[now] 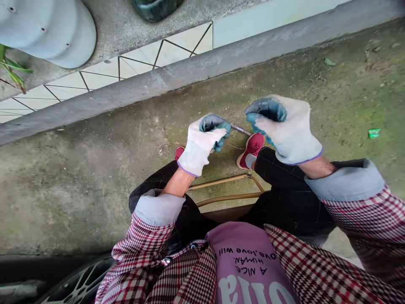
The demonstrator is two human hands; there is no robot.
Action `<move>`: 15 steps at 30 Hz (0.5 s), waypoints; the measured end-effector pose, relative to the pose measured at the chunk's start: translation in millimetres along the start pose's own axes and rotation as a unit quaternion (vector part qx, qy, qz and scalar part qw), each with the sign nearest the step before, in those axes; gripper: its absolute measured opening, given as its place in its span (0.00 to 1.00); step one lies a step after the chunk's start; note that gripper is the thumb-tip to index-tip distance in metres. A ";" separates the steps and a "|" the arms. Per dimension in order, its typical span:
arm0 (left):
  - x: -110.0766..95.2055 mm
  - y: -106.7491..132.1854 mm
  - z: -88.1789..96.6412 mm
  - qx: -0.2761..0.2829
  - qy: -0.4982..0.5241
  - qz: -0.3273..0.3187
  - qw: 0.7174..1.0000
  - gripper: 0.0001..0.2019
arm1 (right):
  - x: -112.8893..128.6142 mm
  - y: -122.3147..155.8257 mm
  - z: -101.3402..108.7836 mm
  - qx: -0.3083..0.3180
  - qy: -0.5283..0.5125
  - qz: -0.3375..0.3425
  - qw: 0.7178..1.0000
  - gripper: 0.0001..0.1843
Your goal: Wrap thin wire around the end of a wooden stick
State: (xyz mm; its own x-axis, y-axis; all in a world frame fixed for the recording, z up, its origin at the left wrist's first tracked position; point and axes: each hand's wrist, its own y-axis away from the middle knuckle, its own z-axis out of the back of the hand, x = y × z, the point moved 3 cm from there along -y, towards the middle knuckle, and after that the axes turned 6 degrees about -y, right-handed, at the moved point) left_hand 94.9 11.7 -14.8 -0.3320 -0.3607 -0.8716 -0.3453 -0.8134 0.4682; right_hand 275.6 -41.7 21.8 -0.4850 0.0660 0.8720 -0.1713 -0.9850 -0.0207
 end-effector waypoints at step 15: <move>-0.3 2.0 -4.4 0.072 0.125 0.079 0.986 0.04 | 10.5 5.2 -9.9 0.106 0.292 0.084 0.947 0.18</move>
State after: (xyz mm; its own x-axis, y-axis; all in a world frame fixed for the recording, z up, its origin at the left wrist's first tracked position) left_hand 98.2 8.2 -14.2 -0.1721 -0.5938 -0.7860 -0.4341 -0.6706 0.6016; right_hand 261.2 -44.5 26.0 -0.8920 -0.0780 0.4453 0.0959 -0.9952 0.0178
